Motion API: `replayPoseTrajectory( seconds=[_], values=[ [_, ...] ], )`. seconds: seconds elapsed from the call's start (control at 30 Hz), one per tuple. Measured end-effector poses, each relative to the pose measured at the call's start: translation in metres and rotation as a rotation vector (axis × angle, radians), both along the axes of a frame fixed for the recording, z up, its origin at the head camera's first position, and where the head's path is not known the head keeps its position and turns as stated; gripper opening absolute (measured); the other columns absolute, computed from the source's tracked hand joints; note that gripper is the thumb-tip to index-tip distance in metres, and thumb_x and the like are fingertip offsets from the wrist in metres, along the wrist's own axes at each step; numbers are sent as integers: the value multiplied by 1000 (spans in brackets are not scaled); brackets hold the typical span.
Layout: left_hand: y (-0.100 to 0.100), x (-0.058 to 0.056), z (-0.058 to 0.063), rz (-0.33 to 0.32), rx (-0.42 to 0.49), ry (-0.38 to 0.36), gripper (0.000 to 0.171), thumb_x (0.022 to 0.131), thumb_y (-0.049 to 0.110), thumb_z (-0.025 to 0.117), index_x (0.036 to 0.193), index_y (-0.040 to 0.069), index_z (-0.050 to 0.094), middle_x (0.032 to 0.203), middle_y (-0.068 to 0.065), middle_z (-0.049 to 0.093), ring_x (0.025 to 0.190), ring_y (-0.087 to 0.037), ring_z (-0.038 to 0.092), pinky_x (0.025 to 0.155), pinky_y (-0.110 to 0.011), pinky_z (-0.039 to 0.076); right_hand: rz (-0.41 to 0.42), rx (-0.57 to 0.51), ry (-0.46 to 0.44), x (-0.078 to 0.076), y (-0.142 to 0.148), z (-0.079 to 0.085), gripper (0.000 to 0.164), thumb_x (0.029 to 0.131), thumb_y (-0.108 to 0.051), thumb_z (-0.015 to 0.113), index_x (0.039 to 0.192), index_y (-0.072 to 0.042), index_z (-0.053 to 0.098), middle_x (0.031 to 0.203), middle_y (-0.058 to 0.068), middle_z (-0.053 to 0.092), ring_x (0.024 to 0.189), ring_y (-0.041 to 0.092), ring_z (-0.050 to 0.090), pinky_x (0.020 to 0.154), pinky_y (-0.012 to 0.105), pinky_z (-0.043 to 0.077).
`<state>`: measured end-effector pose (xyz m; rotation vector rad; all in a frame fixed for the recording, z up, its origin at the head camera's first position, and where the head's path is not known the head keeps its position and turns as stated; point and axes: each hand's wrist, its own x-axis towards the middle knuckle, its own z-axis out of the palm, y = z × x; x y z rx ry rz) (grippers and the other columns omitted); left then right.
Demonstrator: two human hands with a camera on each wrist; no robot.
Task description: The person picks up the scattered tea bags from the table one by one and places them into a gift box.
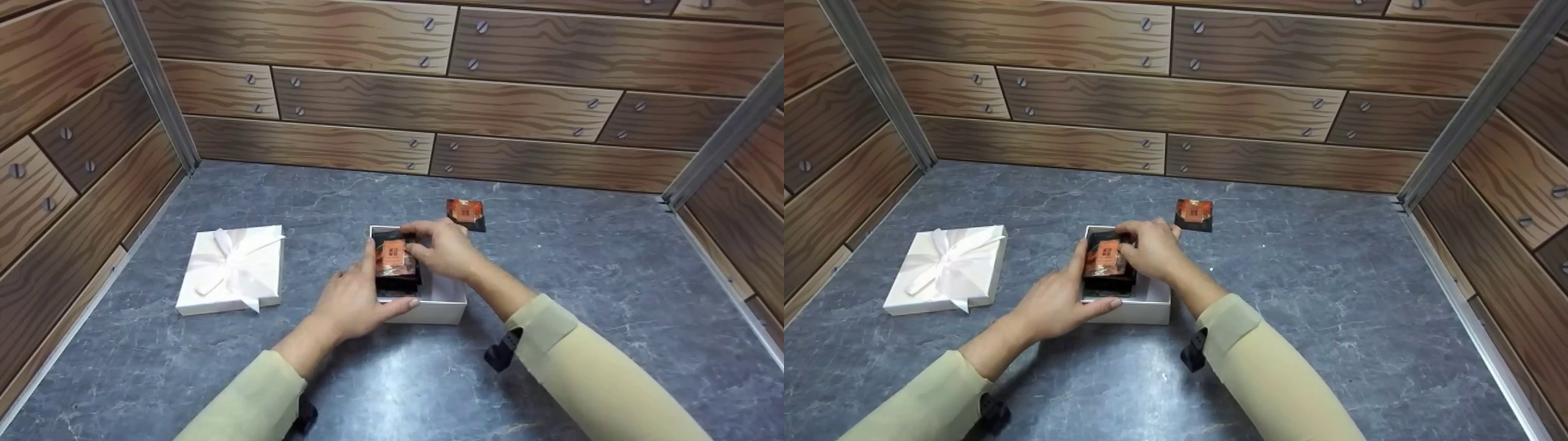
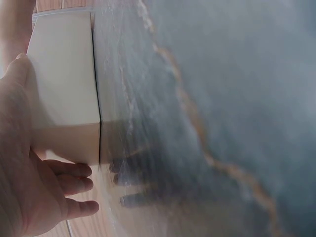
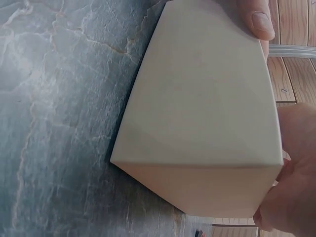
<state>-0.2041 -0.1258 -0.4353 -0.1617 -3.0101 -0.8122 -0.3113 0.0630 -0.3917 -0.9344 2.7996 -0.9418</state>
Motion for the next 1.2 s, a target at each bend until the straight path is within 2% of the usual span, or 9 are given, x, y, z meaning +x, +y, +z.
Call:
replayPoseTrajectory(
  seconds=[0.17, 0.33, 0.47, 0.53, 0.67, 0.77, 0.87, 1.03, 1.2],
  values=[
    [-3, -1, 0, 8, -10, 0, 133, 86, 86, 61, 169, 1, 1, 154, -32, 49, 132, -47, 58, 118, -60, 37, -4, -34, -15, -3, 3, 1, 43, 98, -17, 73, 141, -10, 70, 124, 9, 77, 129, 33, 63, 119, 60, 26],
    [-7, -3, 1, 23, -34, 11, 134, 86, 86, 61, 169, 0, 2, 149, -33, 54, 128, -47, 61, 116, -58, 41, 12, -63, -32, -5, 9, 5, 43, 100, -14, 70, 143, -9, 68, 124, 11, 76, 127, 33, 65, 111, 55, 44],
    [-7, -3, 1, 32, -39, 3, 133, 86, 86, 61, 169, 0, 2, 149, -33, 54, 129, -48, 60, 117, -58, 40, 22, -162, -41, -10, 19, 9, 40, 100, -8, 68, 140, -4, 68, 124, 15, 75, 120, 33, 68, 105, 55, 51],
    [-7, -4, 2, 33, -35, -2, 134, 86, 86, 61, 169, 1, 1, 151, -33, 52, 131, -49, 59, 118, -58, 39, 1, -236, -27, -16, 29, 11, 37, 100, -5, 68, 137, 0, 69, 123, 18, 75, 117, 34, 69, 104, 53, 52],
    [-6, -4, 2, 32, -36, -4, 135, 85, 87, 61, 170, 2, 1, 153, -32, 51, 132, -48, 57, 119, -58, 37, -93, -364, -6, -36, 56, 12, 34, 100, -2, 68, 133, 5, 69, 122, 24, 73, 112, 33, 68, 96, 35, 55],
    [-5, -5, 2, 31, -37, 0, 134, 85, 87, 60, 170, 2, 0, 153, -32, 51, 133, -48, 57, 120, -58, 35, -154, -408, 6, -53, 79, 5, 37, 101, 0, 68, 136, 10, 65, 125, 29, 70, 117, 38, 65, 94, 24, 50],
    [-5, -3, 1, 28, -37, 0, 135, 85, 88, 60, 170, 2, 0, 152, -32, 51, 133, -49, 57, 120, -59, 36, -186, -410, -7, -67, 99, -8, 45, 100, 1, 67, 142, 13, 57, 132, 34, 65, 124, 46, 60, 101, 30, 49],
    [-3, -1, -2, 15, -36, -1, 135, 85, 88, 60, 170, 2, 1, 151, -33, 52, 131, -49, 59, 118, -58, 38, -198, -344, -77, -84, 118, -29, 56, 100, -3, 68, 151, 12, 48, 146, 35, 56, 137, 53, 49, 116, 57, 40],
    [-2, -1, -1, 6, -22, 14, 134, 85, 87, 61, 170, 2, 2, 151, -33, 52, 132, -49, 58, 118, -59, 38, -194, -293, -142, -95, 120, -40, 59, 102, -5, 69, 154, 11, 45, 156, 34, 45, 144, 54, 41, 122, 60, 31]
  ],
)
